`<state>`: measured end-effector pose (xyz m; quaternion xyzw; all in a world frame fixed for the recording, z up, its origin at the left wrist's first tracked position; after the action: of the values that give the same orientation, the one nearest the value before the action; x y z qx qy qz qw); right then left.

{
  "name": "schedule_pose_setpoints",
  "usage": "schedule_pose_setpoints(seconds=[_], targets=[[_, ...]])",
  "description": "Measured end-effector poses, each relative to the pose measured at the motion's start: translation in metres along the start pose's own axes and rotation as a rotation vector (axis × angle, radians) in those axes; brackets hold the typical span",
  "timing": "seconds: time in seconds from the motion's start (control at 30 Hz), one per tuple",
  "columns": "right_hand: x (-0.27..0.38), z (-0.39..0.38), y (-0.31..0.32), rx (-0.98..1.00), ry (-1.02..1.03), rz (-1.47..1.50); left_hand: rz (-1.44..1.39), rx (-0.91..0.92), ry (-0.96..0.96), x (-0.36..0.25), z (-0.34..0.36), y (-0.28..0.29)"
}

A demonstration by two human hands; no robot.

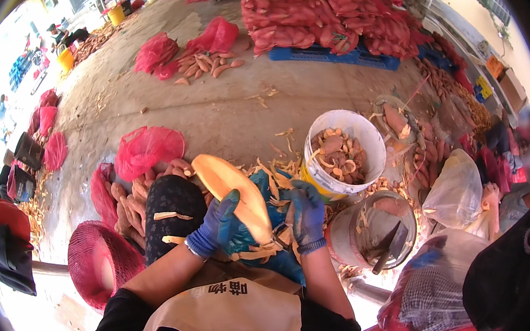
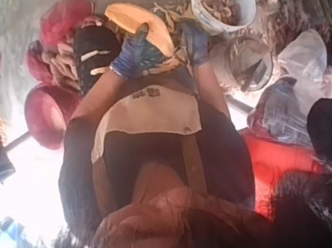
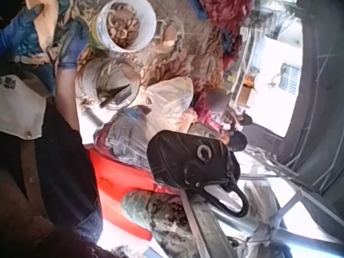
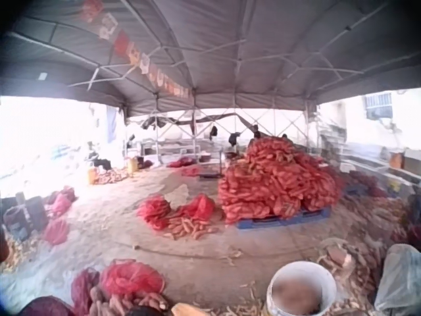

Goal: The person sits on the ground and peels sweet potatoes using a knife. They hold the potato in one hand and remove the skin with the other, placing the peeled potatoes into a white bucket.

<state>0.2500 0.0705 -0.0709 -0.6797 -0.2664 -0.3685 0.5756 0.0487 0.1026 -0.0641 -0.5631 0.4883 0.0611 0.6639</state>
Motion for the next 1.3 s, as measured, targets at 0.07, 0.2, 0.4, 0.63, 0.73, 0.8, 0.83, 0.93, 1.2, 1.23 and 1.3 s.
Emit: schedule_pose_setpoints(seconds=[0.07,0.2,0.4,0.63,0.73,0.8,0.83,0.93,1.2,1.23,1.3], targets=[[0.022,-0.005,-0.015,-0.062,0.144,-0.208,-0.123,0.010,0.029,-0.008,-0.005,-0.010],[0.045,-0.017,-0.050,-0.013,0.270,-0.428,0.074,-0.070,0.144,-0.002,-0.010,-0.017],[0.036,-0.022,-0.073,-0.089,0.579,-1.196,0.508,0.022,0.022,0.048,-0.020,0.004],[0.035,-0.012,-0.085,-0.078,0.460,-1.276,0.676,0.204,0.041,0.031,-0.025,-0.013],[0.029,0.002,-0.079,-0.144,0.490,-1.269,0.532,0.191,0.083,0.057,-0.019,0.023],[0.030,0.019,-0.062,-0.257,0.529,-1.246,0.308,0.076,0.190,0.052,-0.022,0.020],[0.032,0.023,-0.056,-0.325,0.622,-1.252,0.214,0.017,0.242,0.033,-0.021,-0.001],[0.051,0.034,-0.046,-0.524,0.937,-1.375,0.209,-0.033,0.171,0.045,-0.021,-0.002],[0.037,-0.001,-0.072,-0.067,0.378,-1.230,0.391,0.072,0.168,0.071,-0.019,0.019],[0.030,-0.001,-0.069,-0.095,0.437,-1.323,0.417,0.068,0.108,0.074,-0.017,0.020],[0.024,0.001,-0.068,-0.132,0.517,-1.435,0.455,-0.062,0.008,0.059,-0.020,-0.004]])
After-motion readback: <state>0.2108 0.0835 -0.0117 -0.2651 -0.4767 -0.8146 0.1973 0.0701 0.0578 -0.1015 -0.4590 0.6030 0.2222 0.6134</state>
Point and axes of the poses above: each hand's wrist, its own z-axis towards the middle knuckle, its own y-axis out of the back of the hand, x = y × z, the point moved 3 cm from there along z, towards the middle knuckle, and after that the axes turned 9 degrees about x, right-handed, at the moved point
